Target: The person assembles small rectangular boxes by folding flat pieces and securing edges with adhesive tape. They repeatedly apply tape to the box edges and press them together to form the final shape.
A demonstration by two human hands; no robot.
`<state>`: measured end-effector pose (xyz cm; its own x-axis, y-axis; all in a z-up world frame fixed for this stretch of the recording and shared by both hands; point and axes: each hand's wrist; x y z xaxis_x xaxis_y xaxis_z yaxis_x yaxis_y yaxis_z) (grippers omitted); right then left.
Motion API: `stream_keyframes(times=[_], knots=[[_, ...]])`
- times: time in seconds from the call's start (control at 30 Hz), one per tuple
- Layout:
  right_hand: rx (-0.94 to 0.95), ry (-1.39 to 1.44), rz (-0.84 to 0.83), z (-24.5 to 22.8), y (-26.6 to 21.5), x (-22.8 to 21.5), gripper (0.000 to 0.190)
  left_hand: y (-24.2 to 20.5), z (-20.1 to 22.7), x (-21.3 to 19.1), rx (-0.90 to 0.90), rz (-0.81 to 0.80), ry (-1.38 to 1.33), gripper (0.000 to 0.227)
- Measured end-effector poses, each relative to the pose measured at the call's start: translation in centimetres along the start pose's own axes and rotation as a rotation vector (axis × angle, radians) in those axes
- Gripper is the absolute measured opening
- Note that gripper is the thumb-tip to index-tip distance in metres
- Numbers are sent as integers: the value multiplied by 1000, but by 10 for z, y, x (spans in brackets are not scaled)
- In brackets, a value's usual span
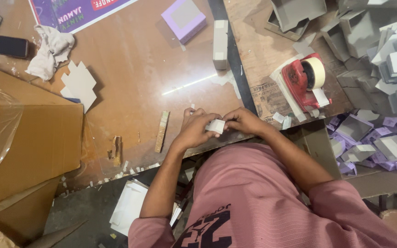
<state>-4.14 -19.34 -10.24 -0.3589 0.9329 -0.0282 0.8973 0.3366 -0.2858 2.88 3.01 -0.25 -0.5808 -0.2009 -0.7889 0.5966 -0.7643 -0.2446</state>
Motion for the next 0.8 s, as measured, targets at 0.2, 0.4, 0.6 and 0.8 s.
stream_keyframes(times=[0.2, 0.4, 0.6, 0.8], knots=[[-36, 146, -40, 13, 0, 4, 17, -1, 3, 0, -16, 22, 9, 49], [-272, -188, 126, -8, -30, 1, 17, -23, 33, -5, 75, 262, 216, 71], [-480, -69, 372, -20, -78, -9, 26, -33, 52, -15, 250, 742, 57, 84], [-47, -5, 377, -8, -180, -26, 24, -34, 46, -9, -35, 649, -52, 65]])
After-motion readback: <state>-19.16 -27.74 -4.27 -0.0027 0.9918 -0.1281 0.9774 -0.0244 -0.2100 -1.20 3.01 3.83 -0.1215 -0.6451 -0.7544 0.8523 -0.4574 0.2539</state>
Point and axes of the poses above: each hand's wrist, its own y-axis towards the middle knuckle, its own x-axis out of the palm, z = x × y, and after that the axes turned 9 degrees about y, right-handed
